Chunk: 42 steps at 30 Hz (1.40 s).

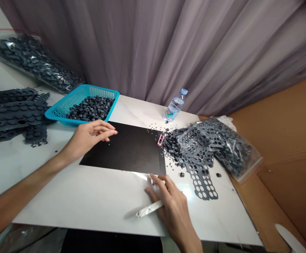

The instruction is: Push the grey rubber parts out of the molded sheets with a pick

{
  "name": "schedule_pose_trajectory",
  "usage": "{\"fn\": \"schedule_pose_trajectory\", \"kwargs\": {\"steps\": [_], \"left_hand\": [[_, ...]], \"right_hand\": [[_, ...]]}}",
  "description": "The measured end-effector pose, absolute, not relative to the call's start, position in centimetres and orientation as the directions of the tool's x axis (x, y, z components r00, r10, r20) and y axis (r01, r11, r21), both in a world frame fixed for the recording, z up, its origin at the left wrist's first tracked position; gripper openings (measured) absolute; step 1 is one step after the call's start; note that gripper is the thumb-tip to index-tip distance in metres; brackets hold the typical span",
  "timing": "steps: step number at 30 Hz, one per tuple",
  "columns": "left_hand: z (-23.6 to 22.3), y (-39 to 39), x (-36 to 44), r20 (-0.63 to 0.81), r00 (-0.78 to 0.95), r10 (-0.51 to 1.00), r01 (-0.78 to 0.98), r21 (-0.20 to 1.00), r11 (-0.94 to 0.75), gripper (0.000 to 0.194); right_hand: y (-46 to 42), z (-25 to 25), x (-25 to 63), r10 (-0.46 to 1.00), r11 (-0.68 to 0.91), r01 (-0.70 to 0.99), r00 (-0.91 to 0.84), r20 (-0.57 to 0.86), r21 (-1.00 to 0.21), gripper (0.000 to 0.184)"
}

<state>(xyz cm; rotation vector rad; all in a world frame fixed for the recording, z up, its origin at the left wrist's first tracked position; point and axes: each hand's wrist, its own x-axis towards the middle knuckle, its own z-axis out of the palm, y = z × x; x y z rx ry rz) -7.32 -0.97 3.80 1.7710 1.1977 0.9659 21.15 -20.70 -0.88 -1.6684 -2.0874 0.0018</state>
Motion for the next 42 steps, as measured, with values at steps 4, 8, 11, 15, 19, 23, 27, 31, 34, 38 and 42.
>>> {"fn": "schedule_pose_trajectory", "kwargs": {"steps": [4, 8, 11, 15, 19, 23, 27, 31, 34, 38, 42], "left_hand": [[3.9, 0.3, -9.9, 0.284, 0.295, 0.913, 0.653, 0.638, -0.409, 0.039], [3.0, -0.7, -10.5, 0.257, 0.526, 0.811, 0.699, 0.413, -0.584, 0.040], [2.2, -1.6, -10.3, 0.200, 0.623, 0.756, 0.687, 0.322, -0.651, 0.039], [1.7, -1.8, -10.5, 0.221, 0.649, 0.728, 0.673, 0.280, -0.685, 0.038], [2.2, -1.4, -10.5, 0.299, 0.625, 0.721, 0.676, 0.255, -0.691, 0.028], [3.2, -1.4, -10.2, 0.351, 0.550, 0.758, 0.700, 0.302, -0.647, 0.032], [3.5, -1.1, -10.4, 0.335, 0.537, 0.774, 0.691, 0.352, -0.631, 0.037], [2.7, -0.9, -10.7, 0.269, 0.591, 0.760, 0.687, 0.326, -0.650, 0.040], [1.9, -1.4, -10.4, 0.220, 0.636, 0.740, 0.702, 0.232, -0.673, 0.038], [1.2, -2.6, -9.4, 0.243, 0.639, 0.730, 0.736, 0.083, -0.672, 0.041], [0.9, -3.3, -9.1, 0.259, 0.667, 0.699, 0.725, -0.007, -0.689, 0.042]], "right_hand": [[-20.9, -0.8, 21.3, 0.914, 0.284, 0.934, -0.196, 0.355, -0.216, 0.034], [-20.9, -0.9, 21.3, 0.911, 0.303, 0.930, -0.217, 0.351, -0.211, 0.037], [-20.9, -0.9, 21.2, 0.907, 0.317, 0.924, -0.229, 0.354, -0.214, 0.037], [-20.9, -0.9, 21.3, 0.914, 0.259, 0.896, -0.107, 0.391, -0.361, 0.017], [-21.0, -0.8, 21.9, 0.869, 0.236, 0.802, 0.079, 0.489, -0.548, 0.003], [-20.8, -0.6, 22.4, 0.860, 0.182, 0.757, 0.187, 0.474, -0.628, 0.007], [-20.6, -0.6, 22.9, 0.873, 0.085, 0.789, 0.235, 0.427, -0.608, 0.016], [-20.4, -1.2, 23.4, 0.870, -0.135, 0.888, 0.319, 0.377, -0.439, 0.027], [-20.4, -1.3, 23.5, 0.855, -0.240, 0.925, 0.346, 0.387, -0.296, 0.036], [-20.9, -1.1, 23.3, 0.908, -0.121, 0.961, 0.208, 0.363, -0.249, 0.044], [-21.7, -0.8, 23.3, 0.945, 0.050, 0.979, 0.017, 0.326, -0.197, 0.040]]}}
